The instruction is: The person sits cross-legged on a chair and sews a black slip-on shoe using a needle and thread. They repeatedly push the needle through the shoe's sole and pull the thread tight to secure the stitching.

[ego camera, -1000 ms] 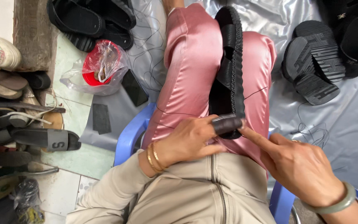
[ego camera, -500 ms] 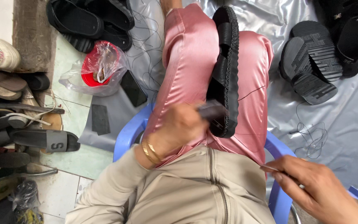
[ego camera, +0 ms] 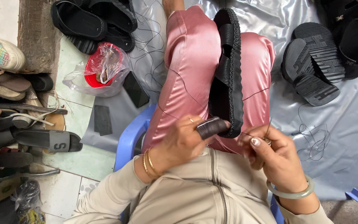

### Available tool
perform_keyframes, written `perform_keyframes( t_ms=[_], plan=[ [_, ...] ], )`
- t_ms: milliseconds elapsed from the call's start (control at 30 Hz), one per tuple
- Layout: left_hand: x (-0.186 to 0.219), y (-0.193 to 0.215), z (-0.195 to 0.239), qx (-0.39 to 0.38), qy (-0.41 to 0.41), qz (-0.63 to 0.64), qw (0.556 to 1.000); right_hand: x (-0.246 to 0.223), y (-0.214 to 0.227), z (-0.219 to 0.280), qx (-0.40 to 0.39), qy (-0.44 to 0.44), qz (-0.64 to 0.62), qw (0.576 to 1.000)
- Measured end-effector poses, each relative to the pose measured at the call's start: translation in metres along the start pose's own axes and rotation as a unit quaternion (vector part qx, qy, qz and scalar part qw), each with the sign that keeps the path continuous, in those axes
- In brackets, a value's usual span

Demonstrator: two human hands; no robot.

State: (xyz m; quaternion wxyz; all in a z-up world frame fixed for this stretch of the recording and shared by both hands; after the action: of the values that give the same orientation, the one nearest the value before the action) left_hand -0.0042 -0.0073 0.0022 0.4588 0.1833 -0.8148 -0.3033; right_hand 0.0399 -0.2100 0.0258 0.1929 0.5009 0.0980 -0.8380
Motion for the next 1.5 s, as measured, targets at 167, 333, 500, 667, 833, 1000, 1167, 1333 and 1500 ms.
perform_keyframes(
  t_ms=[167,333,500,667,833,1000,1167,1333,1500],
  plan=[
    [0.041,0.020,-0.032,0.058,-0.004,0.367,0.929,-0.005,-0.004,0.004,-0.213,-0.040,-0.001,0.976],
    [-0.008,0.002,-0.007,-0.032,0.198,0.210,0.957,-0.003,0.060,0.014,-0.040,0.114,0.287,0.950],
    [-0.024,0.048,0.009,-0.272,0.278,-0.059,0.919,0.064,0.181,0.006,0.191,0.065,0.337,0.920],
    [-0.025,0.047,0.004,-0.154,0.298,0.536,0.775,0.015,0.098,-0.009,0.148,0.192,0.369,0.897],
    [-0.068,0.021,-0.023,0.157,0.336,0.196,0.908,0.003,0.021,-0.020,-0.034,0.146,0.262,0.953],
    [-0.142,0.024,-0.039,0.414,0.360,0.524,0.651,-0.002,0.019,-0.015,0.006,0.161,0.025,0.987],
    [-0.178,0.020,-0.027,0.495,0.440,0.528,0.532,0.014,0.005,-0.010,-0.087,-0.047,-0.360,0.928],
    [-0.131,0.024,-0.037,0.391,0.397,0.446,0.700,-0.002,0.024,-0.005,-0.056,0.064,-0.249,0.965],
    [0.009,0.014,-0.058,-0.006,0.420,0.565,0.710,-0.025,0.031,0.012,-0.043,0.125,-0.125,0.983]
  ],
)
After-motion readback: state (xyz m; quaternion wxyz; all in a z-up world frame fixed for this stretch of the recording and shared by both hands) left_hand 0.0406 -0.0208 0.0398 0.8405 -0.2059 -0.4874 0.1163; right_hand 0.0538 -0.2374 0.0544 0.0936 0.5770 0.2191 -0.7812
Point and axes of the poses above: each hand's wrist, its own z-axis away from the middle knuckle, its own y-axis out of the back of the hand, x = y × z, the point moved 2 cm from there along -z, towards the middle knuckle, and after that the axes turned 3 degrees about -y, right-handed, at the moved point
